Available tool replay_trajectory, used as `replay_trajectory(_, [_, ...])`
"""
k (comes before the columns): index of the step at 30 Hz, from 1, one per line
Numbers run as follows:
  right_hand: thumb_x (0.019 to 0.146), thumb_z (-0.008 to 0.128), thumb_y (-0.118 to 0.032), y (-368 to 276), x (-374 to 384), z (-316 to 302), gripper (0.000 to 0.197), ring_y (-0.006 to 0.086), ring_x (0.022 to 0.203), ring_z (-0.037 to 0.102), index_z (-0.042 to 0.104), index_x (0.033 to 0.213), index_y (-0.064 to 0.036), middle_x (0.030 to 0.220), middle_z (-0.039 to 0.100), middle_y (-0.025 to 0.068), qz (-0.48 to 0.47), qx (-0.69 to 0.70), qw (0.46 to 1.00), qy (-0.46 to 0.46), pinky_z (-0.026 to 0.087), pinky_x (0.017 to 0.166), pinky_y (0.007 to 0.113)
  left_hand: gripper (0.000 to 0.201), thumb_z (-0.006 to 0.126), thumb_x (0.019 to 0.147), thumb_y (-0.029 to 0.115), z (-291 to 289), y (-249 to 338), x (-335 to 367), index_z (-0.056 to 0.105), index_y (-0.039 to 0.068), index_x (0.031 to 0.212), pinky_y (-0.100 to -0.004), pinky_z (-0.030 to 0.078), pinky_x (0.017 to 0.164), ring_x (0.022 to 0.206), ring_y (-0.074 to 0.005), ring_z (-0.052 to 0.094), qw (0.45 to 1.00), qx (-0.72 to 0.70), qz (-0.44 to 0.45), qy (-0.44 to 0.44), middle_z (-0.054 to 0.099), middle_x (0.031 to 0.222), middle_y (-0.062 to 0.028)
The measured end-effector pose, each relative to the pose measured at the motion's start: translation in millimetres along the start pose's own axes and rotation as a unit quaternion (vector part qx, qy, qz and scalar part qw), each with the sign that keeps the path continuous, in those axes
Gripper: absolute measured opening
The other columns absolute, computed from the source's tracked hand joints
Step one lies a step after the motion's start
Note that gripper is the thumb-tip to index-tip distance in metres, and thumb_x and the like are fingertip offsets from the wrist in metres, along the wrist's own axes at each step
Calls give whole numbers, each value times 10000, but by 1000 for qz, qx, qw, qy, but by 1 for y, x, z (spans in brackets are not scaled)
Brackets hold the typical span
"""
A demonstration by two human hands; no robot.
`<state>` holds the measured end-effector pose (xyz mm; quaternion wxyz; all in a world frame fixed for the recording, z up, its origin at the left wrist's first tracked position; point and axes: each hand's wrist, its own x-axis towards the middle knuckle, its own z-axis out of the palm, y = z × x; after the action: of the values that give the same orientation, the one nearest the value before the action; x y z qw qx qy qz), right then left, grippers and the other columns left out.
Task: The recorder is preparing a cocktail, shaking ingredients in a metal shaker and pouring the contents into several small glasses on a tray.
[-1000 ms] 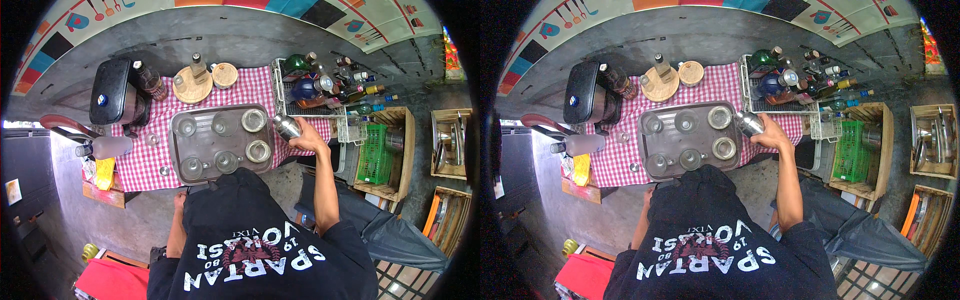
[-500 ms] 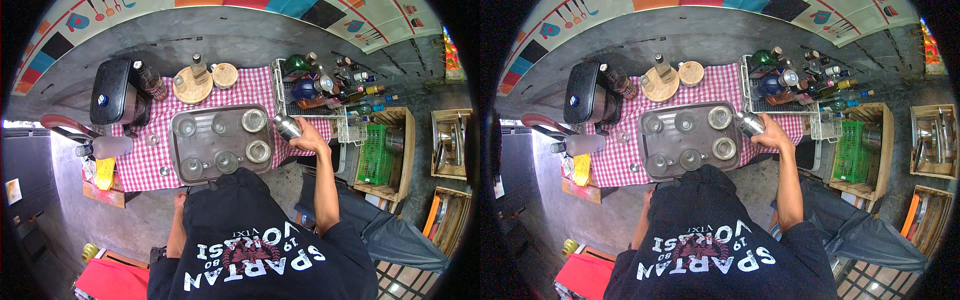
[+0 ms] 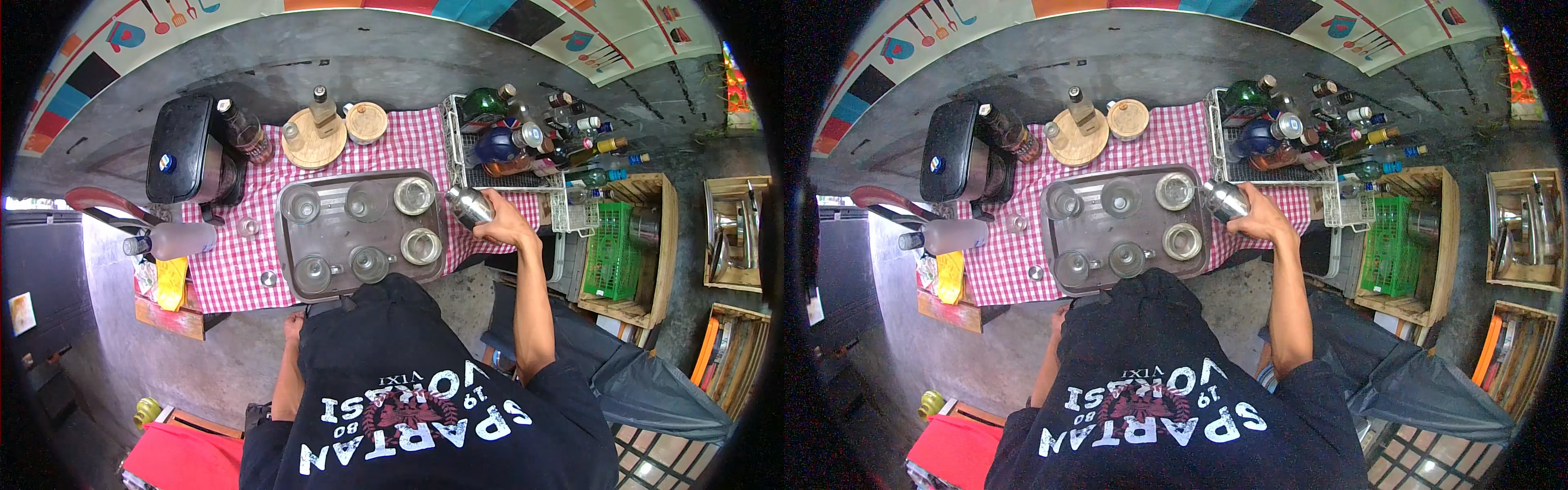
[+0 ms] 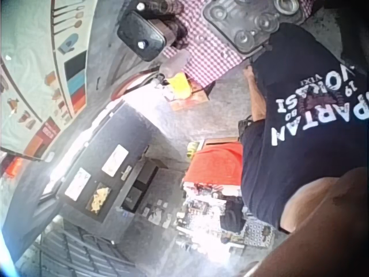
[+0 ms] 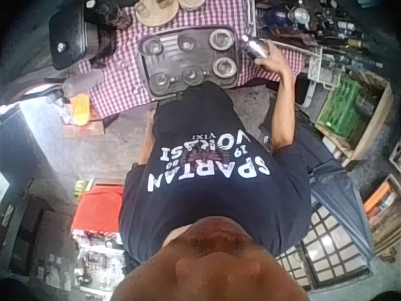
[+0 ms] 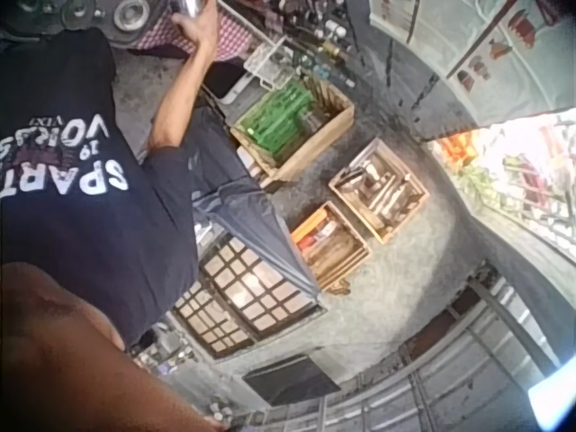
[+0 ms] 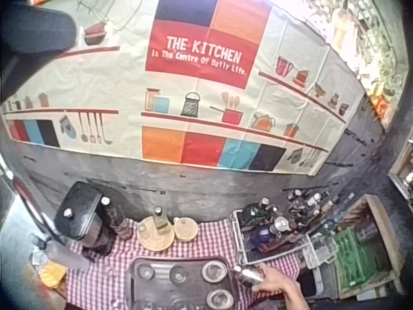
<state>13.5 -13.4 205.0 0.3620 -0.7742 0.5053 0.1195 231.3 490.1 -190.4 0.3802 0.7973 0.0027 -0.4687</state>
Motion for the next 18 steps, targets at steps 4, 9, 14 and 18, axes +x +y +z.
replay_trajectory(4, [493,749,-233,3,1,0,840,310,955,596,431,1238,-10,1057,599,204,7,3,1000,-4,460,841,371,281,569,817,253,5,12,-2,667,28,954,-311,465,771,833,-208,622,1000,15,-4,11,674,863,-136])
replay_trajectory(9, [493,751,-232,-1,-1,-1,840,313,968,591,432,1237,-12,1067,596,201,17,3,1000,-9,460,845,375,290,584,810,279,4,25,-12,672,27,925,-317,466,767,838,-209,624,999,31,28,14,672,861,-139])
replay_trajectory(14, [496,752,-234,0,-1,-1,832,314,974,589,434,1233,-15,1071,594,201,22,5,1000,-5,460,852,376,299,589,808,285,2,40,-20,667,29,940,-321,466,771,851,-214,626,998,62,8,18,671,875,-142])
replay_trajectory(18, [496,751,-231,0,-2,0,830,316,978,589,435,1232,-16,1076,593,200,0,1,1000,6,460,853,378,310,592,806,290,-1,42,-21,662,30,960,-321,464,783,863,-222,628,997,81,9,8,673,892,-137])
